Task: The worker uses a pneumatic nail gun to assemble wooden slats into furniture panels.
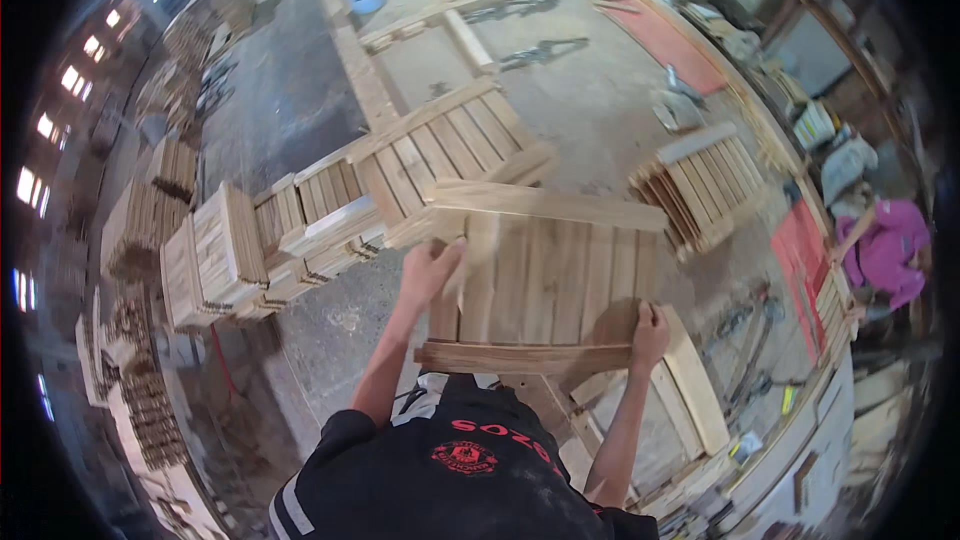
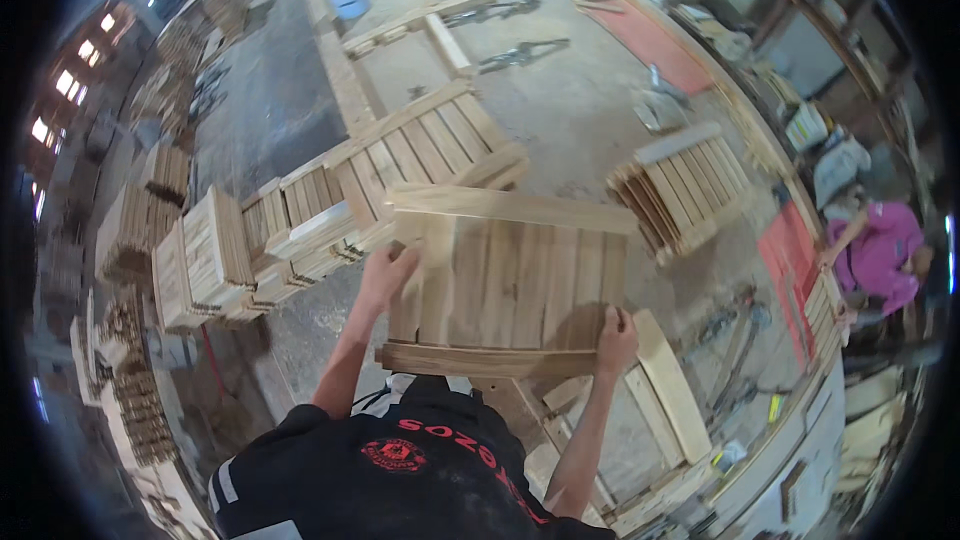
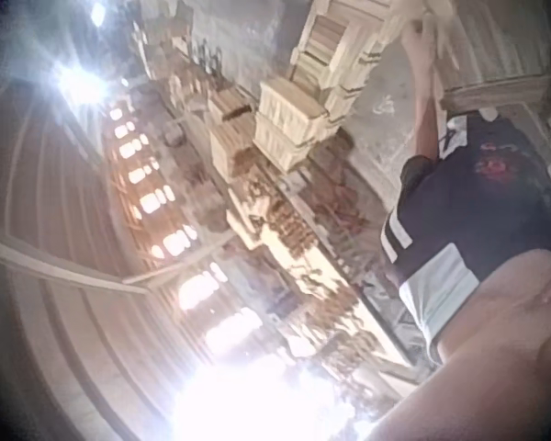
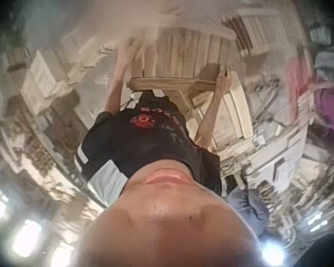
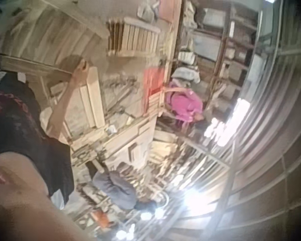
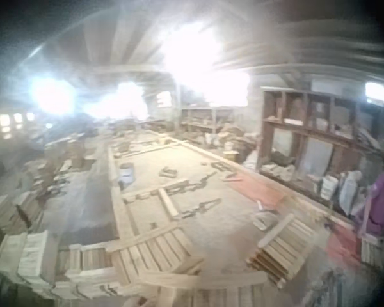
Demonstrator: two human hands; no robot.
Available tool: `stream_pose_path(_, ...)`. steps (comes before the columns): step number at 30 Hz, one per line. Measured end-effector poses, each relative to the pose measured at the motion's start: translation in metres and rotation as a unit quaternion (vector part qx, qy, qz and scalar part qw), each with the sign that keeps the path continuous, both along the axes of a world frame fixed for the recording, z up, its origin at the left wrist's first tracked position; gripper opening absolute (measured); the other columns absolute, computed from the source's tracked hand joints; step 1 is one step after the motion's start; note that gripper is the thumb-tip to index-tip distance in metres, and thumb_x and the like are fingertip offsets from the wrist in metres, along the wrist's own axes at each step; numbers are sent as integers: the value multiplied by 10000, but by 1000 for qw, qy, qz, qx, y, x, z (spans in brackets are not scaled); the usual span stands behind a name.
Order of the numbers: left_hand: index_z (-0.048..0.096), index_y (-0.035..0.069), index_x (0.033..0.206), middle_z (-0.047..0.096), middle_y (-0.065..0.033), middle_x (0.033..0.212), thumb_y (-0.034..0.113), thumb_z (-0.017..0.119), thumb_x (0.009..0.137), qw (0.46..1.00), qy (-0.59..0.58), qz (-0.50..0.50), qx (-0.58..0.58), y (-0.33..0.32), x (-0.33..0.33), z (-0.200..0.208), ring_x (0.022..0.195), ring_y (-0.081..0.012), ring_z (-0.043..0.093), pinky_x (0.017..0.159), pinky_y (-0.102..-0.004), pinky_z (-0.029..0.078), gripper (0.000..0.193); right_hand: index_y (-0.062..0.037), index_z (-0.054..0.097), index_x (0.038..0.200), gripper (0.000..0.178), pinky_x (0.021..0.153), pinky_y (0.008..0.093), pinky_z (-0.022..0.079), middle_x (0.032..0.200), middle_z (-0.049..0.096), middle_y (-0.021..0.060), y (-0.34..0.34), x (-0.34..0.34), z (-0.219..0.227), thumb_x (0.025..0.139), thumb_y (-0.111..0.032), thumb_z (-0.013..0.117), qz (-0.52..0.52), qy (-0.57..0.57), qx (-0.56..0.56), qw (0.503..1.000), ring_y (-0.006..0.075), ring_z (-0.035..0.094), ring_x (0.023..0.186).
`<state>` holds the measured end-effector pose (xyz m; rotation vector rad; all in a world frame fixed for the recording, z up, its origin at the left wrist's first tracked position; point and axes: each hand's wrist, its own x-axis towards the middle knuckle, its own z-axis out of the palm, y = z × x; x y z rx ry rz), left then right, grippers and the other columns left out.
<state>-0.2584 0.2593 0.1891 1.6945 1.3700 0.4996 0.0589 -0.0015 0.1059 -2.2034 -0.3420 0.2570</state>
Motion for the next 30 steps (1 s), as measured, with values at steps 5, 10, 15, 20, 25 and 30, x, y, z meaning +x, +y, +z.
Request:
stream_pose_path(5,685,-80,924,686,-286,867,479,654,884,985,20,167,46,77,-87,-38,878,-401,688,765,-438,527,561,0,694,1076,473,796,411,509,997,706,202,186,-27,41,883,-427,635,170,-39,-55,983,347,678,945)
stream_pose_path(10,685,-74,944,690,-285,904,492,652,879,967,145,208,4,166,-112,-66,929,-454,664,798,-476,522,571,-13,700,1082,493,804,436,511,976,710,203,342,-37,42,871,-448,599,234,-91,-103,963,362,680,946)
stream_pose_path(15,674,-10,1060,698,-251,984,364,635,888,912,-81,401,-31,231,-90,-112,978,-415,667,853,-460,507,414,-18,702,1083,492,827,431,512,1001,711,201,443,-41,40,861,-447,605,253,-141,-98,952,363,679,962)
stream_pose_path(20,670,1,1102,710,-143,952,257,619,886,889,-212,384,-129,260,-93,-105,858,-210,651,795,-383,507,338,-31,704,1092,481,834,418,520,1001,721,179,480,-24,29,860,-441,606,264,-163,-130,942,365,682,949)
stream_pose_path(25,497,-28,1395,620,-151,1294,286,590,922,915,-179,305,-194,257,-104,-78,1149,-198,585,966,-329,458,575,-50,716,1097,490,930,424,479,1183,683,138,487,-14,24,877,-475,608,242,-219,-224,918,331,636,1099)
stream_pose_path(30,335,-21,1492,535,-206,1388,311,629,895,947,-41,296,-119,257,-105,-140,1241,-284,533,1032,-359,406,743,-27,717,1071,543,915,405,472,1157,673,149,494,25,-21,880,-524,615,235,-160,-184,941,296,630,1086)
